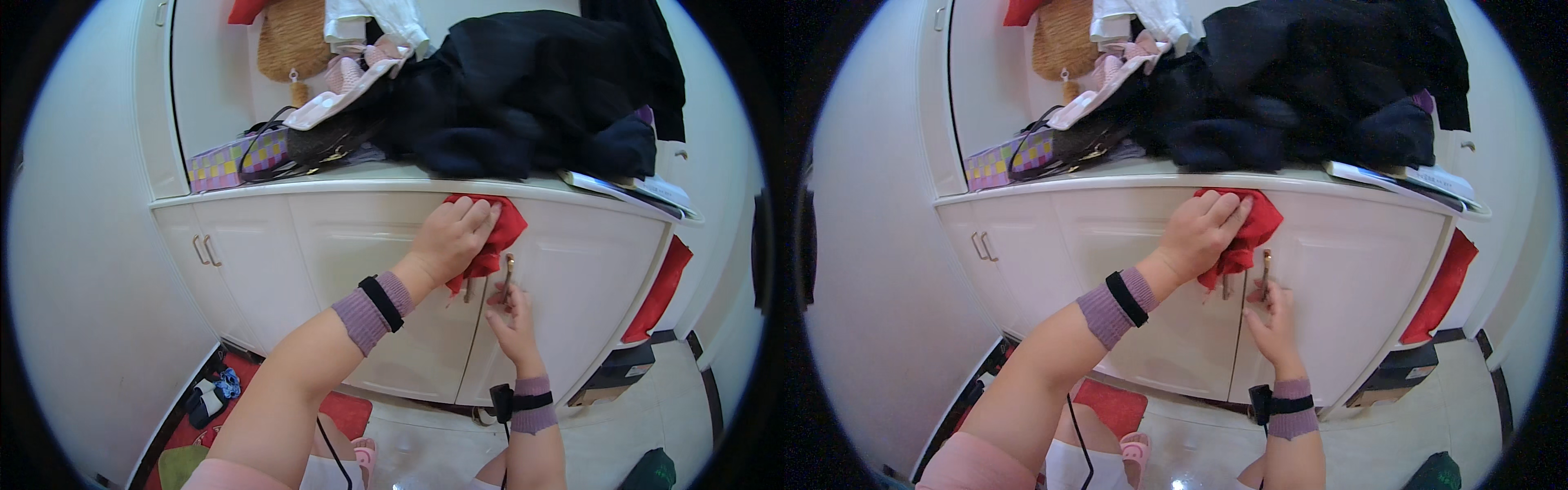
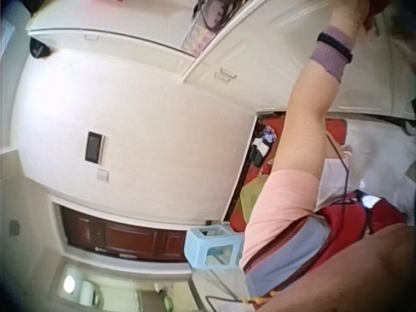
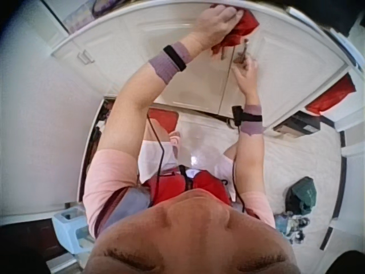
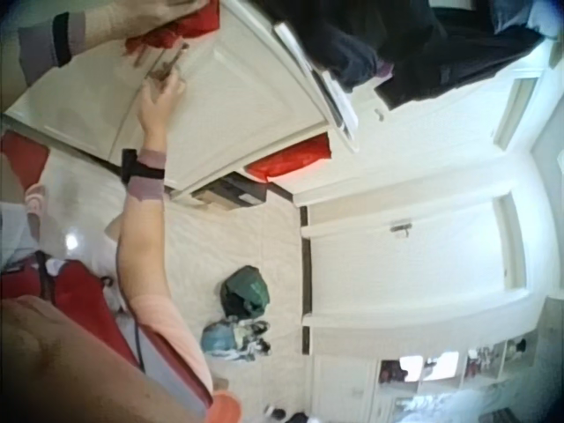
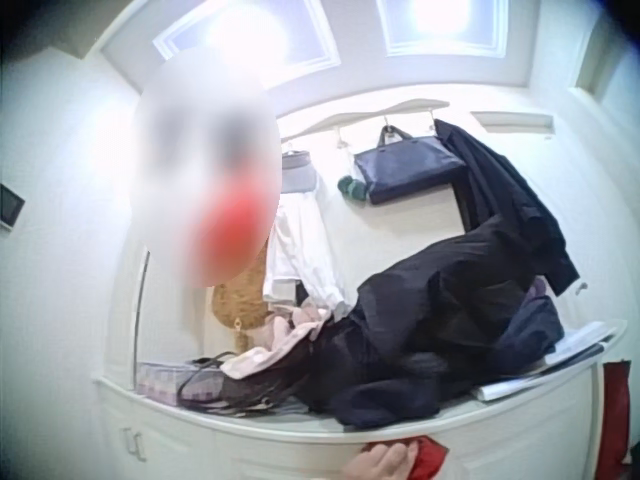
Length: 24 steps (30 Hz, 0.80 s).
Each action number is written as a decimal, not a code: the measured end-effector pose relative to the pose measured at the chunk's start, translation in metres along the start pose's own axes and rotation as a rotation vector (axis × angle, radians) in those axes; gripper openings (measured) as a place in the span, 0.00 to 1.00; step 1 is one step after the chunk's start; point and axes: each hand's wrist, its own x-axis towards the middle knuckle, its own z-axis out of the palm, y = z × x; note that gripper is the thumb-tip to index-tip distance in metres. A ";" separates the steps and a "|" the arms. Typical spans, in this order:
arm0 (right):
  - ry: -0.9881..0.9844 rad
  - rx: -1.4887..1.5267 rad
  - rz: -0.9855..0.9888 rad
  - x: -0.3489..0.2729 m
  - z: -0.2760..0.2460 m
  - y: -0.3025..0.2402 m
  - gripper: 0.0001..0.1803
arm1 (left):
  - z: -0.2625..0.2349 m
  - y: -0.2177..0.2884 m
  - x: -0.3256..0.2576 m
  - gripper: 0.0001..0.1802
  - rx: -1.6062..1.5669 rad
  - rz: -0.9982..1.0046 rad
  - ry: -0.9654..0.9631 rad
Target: The person wipes the exterior surfaces and handles of a white cabinet with a red cloth, reaching across the doors and around the gold-colored handles.
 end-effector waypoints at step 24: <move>0.012 0.018 0.065 -0.002 -0.001 -0.001 0.30 | -0.076 -0.131 -0.147 0.26 0.192 -0.335 -0.012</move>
